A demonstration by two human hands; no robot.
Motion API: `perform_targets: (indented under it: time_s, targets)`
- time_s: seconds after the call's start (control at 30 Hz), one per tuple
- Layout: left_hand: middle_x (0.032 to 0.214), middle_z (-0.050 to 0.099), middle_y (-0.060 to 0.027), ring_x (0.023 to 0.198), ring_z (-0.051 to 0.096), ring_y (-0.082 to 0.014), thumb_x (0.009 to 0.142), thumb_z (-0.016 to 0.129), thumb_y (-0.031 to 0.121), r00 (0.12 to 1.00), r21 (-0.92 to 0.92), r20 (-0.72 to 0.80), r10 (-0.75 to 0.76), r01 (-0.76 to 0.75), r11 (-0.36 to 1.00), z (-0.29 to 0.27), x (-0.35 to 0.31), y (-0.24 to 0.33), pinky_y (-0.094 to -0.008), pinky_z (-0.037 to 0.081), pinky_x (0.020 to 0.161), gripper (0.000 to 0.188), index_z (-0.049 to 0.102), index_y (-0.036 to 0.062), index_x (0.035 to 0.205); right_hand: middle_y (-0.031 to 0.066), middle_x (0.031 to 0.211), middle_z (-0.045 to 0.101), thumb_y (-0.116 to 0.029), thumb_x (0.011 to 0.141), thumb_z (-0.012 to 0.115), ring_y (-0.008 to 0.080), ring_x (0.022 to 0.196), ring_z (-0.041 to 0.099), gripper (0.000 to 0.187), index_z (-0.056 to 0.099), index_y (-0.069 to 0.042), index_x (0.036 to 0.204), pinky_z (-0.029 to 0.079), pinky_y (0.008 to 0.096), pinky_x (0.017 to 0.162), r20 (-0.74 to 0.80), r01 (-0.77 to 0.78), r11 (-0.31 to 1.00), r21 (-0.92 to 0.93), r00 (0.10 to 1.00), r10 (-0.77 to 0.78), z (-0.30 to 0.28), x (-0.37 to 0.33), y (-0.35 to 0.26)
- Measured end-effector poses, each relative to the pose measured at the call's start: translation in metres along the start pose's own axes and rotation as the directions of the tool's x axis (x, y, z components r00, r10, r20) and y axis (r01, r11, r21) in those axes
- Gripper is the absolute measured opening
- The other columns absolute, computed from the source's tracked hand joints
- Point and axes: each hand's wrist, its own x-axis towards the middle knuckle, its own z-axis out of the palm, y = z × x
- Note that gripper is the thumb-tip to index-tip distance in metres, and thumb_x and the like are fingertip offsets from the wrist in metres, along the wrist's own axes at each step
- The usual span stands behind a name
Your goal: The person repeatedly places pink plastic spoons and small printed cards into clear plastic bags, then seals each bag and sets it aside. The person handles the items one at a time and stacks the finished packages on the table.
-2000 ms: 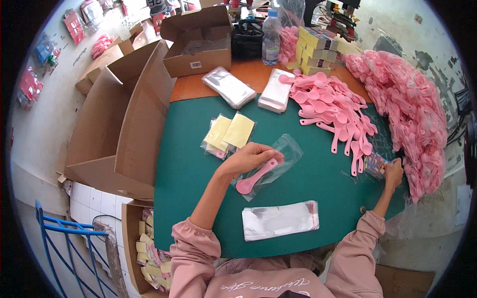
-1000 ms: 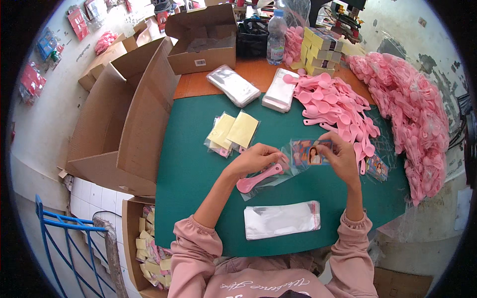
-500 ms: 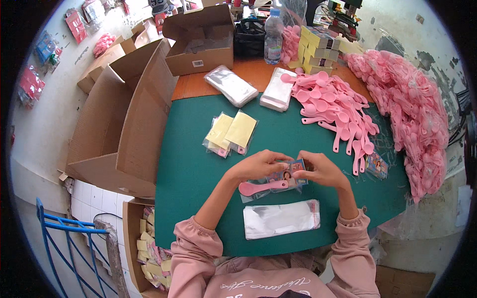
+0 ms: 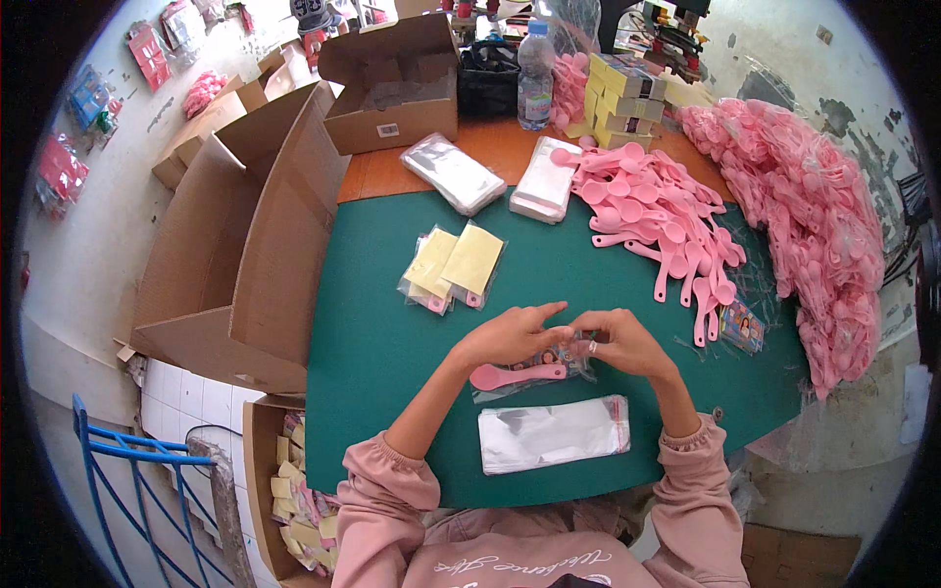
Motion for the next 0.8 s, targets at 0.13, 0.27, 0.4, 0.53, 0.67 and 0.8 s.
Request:
perform_targets:
  time_s: [0.13, 0.27, 0.4, 0.53, 0.67, 0.8]
  targets:
    - [0.086, 0.062, -0.0104, 0.076, 0.057, -0.0159, 0.085, 0.056, 0.031, 0.968, 0.069, 0.205, -0.148, 0.136, 0.988, -0.026, -0.009, 0.005, -0.0283, 0.045, 0.068, 0.052, 0.041, 0.0064, 0.128, 0.0046, 0.073, 0.061, -0.011, 0.073, 0.067, 0.0095, 0.066, 0.054, 0.022, 0.061, 0.001, 0.09, 0.043, 0.0242, 0.06, 0.001, -0.141, 0.965, 0.22, 0.99, 0.144, -0.006, -0.003, 0.009]
    - [0.095, 0.059, -0.0088, 0.081, 0.055, -0.0144, 0.08, 0.062, 0.029, 0.961, -0.087, 0.264, 0.081, -0.06, 0.994, -0.039, -0.016, -0.021, -0.0267, 0.044, 0.072, 0.052, 0.045, 0.0092, 0.125, 0.0044, 0.073, 0.06, -0.011, 0.073, 0.067, 0.0068, 0.064, 0.052, 0.018, 0.061, 0.002, 0.084, 0.041, 0.0213, 0.055, -0.071, -0.158, 0.899, 0.409, 0.976, 0.204, -0.004, -0.002, -0.006]
    - [0.098, 0.059, -0.0091, 0.084, 0.056, -0.0147, 0.081, 0.062, 0.025, 0.982, -0.12, 0.178, 0.062, -0.041, 0.992, -0.036, -0.015, -0.018, -0.0265, 0.045, 0.073, 0.047, 0.045, 0.0102, 0.123, 0.0017, 0.065, 0.056, -0.01, 0.071, 0.069, 0.0053, 0.06, 0.05, 0.016, 0.059, 0.001, 0.077, 0.038, 0.0188, 0.05, -0.052, -0.217, 0.92, 0.327, 0.968, 0.247, -0.01, -0.003, -0.006]
    - [0.1, 0.058, -0.0139, 0.082, 0.06, -0.0191, 0.086, 0.055, 0.026, 0.8, -0.068, -0.599, 0.001, -0.052, 0.996, 0.003, -0.027, -0.02, -0.03, 0.05, 0.068, 0.048, 0.036, 0.0062, 0.126, 0.0034, 0.068, 0.058, -0.009, 0.069, 0.07, 0.0082, 0.061, 0.052, 0.024, 0.062, 0.002, 0.089, 0.042, 0.0213, 0.054, -0.358, -0.08, 0.972, 0.223, 0.92, 0.157, -0.022, -0.005, -0.006]
    - [0.1, 0.058, -0.0195, 0.088, 0.06, -0.0213, 0.094, 0.041, 0.026, 0.96, -0.856, -0.069, -0.272, 0.083, 0.511, 0.032, -0.034, -0.017, -0.031, 0.051, 0.073, 0.055, 0.01, 0.0049, 0.134, 0.0113, 0.089, 0.062, -0.015, 0.071, 0.069, 0.0199, 0.08, 0.06, 0.03, 0.06, -0.001, 0.096, 0.048, 0.0292, 0.069, -0.373, 0.011, 0.997, -0.075, 0.927, -0.039, -0.001, 0.004, -0.024]
    - [0.108, 0.054, -0.0232, 0.1, 0.057, -0.0277, 0.093, 0.04, 0.023, 0.948, -0.896, -0.085, -0.308, 0.062, 0.44, 0.029, -0.035, -0.009, -0.0376, 0.05, 0.081, 0.067, -0.009, 0.0094, 0.137, 0.0142, 0.103, 0.056, -0.014, 0.075, 0.064, 0.0299, 0.098, 0.052, 0.028, 0.059, -0.005, 0.101, 0.042, 0.0377, 0.083, -0.095, 0.186, 0.943, -0.277, 0.971, -0.219, 0.01, 0.0, -0.028]
